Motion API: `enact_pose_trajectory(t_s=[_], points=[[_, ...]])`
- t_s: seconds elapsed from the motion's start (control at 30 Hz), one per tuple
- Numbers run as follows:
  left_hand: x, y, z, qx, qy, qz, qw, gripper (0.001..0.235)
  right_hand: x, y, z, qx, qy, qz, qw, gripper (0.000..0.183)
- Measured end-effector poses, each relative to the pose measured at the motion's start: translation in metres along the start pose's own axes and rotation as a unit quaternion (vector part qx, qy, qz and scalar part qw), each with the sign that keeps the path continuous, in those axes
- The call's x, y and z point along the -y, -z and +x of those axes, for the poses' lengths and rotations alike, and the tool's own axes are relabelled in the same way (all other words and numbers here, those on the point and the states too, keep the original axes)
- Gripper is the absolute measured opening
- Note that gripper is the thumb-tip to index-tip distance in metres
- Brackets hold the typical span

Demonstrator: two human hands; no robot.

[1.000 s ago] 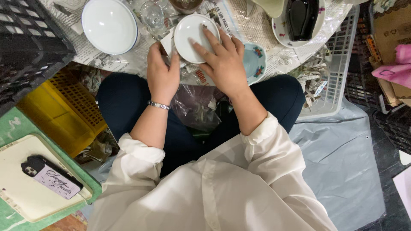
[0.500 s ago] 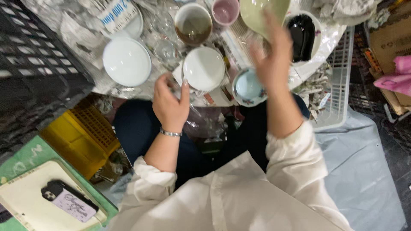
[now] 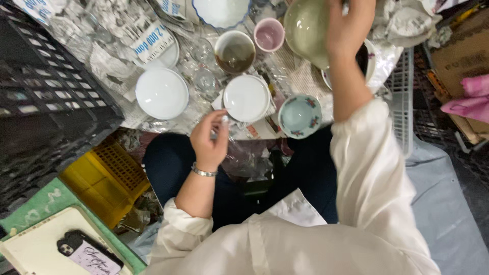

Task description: The person sits cross-legged and wraps individual ceramic bowls and plates with newspaper. They fold the paper around each item, then place the wrapped dish aside and pick up the next one to repeat the process.

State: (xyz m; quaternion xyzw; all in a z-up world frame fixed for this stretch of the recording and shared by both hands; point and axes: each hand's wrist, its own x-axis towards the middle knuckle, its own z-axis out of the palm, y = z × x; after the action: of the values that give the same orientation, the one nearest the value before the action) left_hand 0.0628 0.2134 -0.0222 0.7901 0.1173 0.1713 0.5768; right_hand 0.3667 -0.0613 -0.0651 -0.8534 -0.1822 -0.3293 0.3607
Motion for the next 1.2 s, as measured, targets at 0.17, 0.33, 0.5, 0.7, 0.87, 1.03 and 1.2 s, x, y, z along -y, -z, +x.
enact_pose_trajectory(t_s=[0.17, 0.33, 0.5, 0.7, 0.87, 1.03, 1.2], points=[[0.004, -0.011, -0.006, 0.144, 0.120, -0.391, 0.901, 0.078, 0.130, 0.104, -0.089, 0.149, 0.117, 0.018, 0.982, 0.029], [-0.009, -0.029, -0.036, 0.224, 0.174, -0.547, 0.788, 0.108, 0.214, 0.134, -0.152, 0.278, 0.148, 0.163, 0.935, 0.045], [-0.006, -0.011, -0.035, 0.191, 0.115, -0.488, 0.844, 0.102, 0.226, 0.133, -0.152, 0.254, 0.005, 0.161, 0.953, 0.052], [-0.004, -0.004, -0.039, 0.221, 0.036, -0.272, 0.936, 0.089, 0.224, 0.120, -0.160, 0.273, -0.023, 0.191, 0.943, 0.053], [-0.006, -0.017, -0.039, 0.215, -0.014, -0.199, 0.956, 0.092, 0.229, 0.122, -0.157, 0.291, -0.035, 0.054, 0.955, 0.041], [0.003, -0.023, -0.039, 0.215, 0.008, -0.207, 0.955, 0.093, 0.229, 0.118, -0.156, 0.292, -0.066, 0.095, 0.949, 0.025], [0.004, -0.022, -0.040, 0.209, 0.040, -0.250, 0.945, 0.090, 0.220, 0.117, -0.155, 0.284, -0.047, 0.175, 0.942, 0.017]])
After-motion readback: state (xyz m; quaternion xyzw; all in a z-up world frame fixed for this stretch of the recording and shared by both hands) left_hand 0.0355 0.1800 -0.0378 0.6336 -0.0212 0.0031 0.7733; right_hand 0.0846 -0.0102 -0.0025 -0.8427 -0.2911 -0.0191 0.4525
